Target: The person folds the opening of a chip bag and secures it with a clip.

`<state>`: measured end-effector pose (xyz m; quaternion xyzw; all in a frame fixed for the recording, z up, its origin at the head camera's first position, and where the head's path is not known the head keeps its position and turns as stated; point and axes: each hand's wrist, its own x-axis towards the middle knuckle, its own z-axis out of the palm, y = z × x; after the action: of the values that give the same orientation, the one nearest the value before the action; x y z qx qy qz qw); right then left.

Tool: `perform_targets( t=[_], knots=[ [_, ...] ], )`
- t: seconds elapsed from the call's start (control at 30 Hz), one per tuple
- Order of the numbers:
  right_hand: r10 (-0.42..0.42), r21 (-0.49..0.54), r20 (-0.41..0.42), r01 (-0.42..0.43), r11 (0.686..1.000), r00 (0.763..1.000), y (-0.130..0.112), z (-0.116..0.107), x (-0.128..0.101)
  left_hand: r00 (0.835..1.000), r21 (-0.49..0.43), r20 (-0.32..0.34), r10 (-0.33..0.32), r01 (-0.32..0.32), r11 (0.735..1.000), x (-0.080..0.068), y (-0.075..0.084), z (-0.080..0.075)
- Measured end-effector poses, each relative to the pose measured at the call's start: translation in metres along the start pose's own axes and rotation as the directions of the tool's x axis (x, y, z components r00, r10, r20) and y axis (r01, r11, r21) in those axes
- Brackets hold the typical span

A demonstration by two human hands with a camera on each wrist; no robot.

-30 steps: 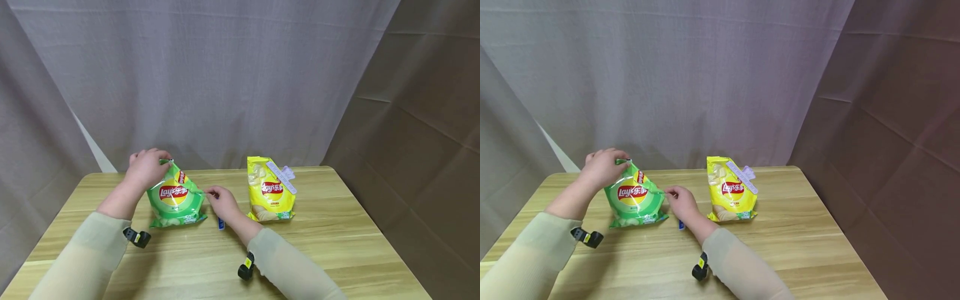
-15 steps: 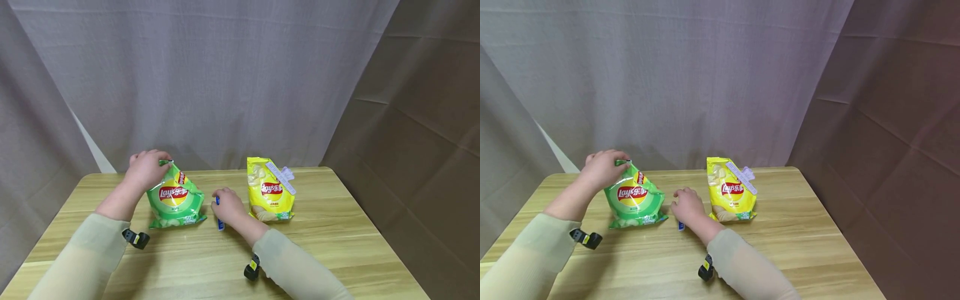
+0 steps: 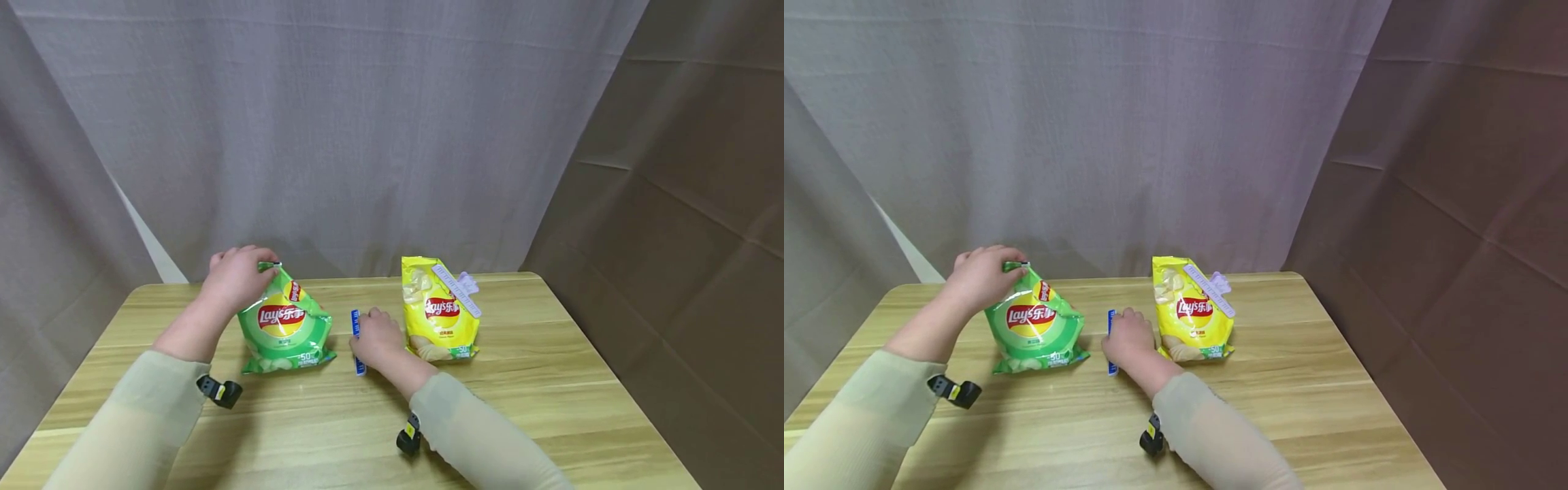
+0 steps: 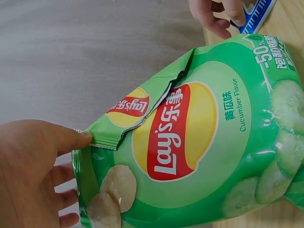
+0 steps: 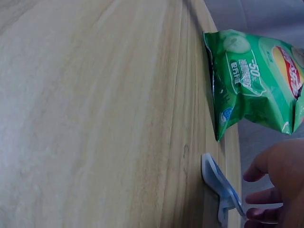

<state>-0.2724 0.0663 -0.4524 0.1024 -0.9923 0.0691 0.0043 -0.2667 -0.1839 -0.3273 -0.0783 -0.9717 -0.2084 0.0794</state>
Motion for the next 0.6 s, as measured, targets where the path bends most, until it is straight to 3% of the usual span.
perform_targets(
  t=[0.4, 0.6],
  knots=[
    [0.074, 0.021, 0.042, -0.075, 0.997, 0.996, 0.0067, 0.0058, 0.0025, 1.0, -0.003, 0.008, -0.019, 0.019, 1.0, -0.0025, -0.0003, 0.0013],
    [0.105, 0.106, 0.083, -0.113, 0.988, 0.991, 0.0075, 0.0082, 0.0038, 1.0, -0.007, 0.002, -0.02, 0.02, 1.0, -0.0011, -0.0005, 0.0011]
  ],
)
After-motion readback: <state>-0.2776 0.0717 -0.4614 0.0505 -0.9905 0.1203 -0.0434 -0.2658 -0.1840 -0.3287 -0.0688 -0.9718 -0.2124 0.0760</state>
